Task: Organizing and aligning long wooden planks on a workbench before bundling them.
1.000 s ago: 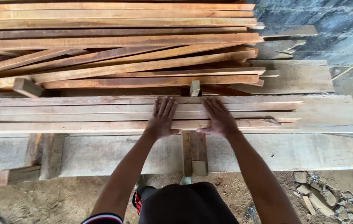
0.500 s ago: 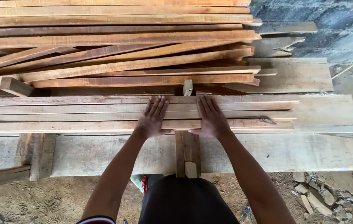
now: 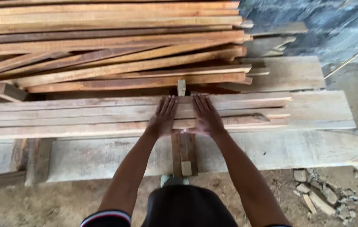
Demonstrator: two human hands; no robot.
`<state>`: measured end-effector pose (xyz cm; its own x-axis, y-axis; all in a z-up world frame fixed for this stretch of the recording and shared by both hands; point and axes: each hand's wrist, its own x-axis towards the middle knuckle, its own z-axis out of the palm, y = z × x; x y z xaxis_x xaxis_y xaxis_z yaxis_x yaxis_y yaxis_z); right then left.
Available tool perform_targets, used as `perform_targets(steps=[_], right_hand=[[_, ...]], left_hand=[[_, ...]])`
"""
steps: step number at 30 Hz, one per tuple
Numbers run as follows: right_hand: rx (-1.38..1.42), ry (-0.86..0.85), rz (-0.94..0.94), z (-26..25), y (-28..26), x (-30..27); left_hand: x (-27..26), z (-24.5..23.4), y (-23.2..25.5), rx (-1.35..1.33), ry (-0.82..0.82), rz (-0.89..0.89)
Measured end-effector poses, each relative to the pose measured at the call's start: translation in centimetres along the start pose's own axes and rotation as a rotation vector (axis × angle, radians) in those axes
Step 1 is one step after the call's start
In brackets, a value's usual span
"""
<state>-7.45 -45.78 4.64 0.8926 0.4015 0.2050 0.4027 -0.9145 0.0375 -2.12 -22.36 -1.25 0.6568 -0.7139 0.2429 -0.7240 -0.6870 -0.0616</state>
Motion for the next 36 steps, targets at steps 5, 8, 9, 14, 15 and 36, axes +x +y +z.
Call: perform_targets(steps=[5, 8, 9, 14, 15, 36], right_hand=[[0.117, -0.051, -0.159, 0.3, 2.9, -1.6], [0.112, -0.140, -0.169, -0.2, 8.4, -4.0], [0.113, -0.143, -0.169, -0.8, 9.3, -4.5], [0.088, -0.534, 0.024, -2.1, 10.9, -4.9], [0.090, -0.537, 0.028, -2.1, 10.9, -4.9], [-0.076, 0.207, 0.042, 2.3, 6.6, -5.4]], left_hand=[[-0.1, 0.7, 0.2, -0.002, 0.076, 0.020], [-0.2, 0.8, 0.2, 0.018, 0.096, 0.020], [-0.1, 0.8, 0.1, 0.016, 0.094, 0.019], [-0.1, -1.4, 0.4, 0.078, -0.001, 0.022], [0.0, -1.5, 0.4, 0.075, -0.002, 0.026], [-0.2, -0.9, 0.5, 0.052, 0.046, 0.030]])
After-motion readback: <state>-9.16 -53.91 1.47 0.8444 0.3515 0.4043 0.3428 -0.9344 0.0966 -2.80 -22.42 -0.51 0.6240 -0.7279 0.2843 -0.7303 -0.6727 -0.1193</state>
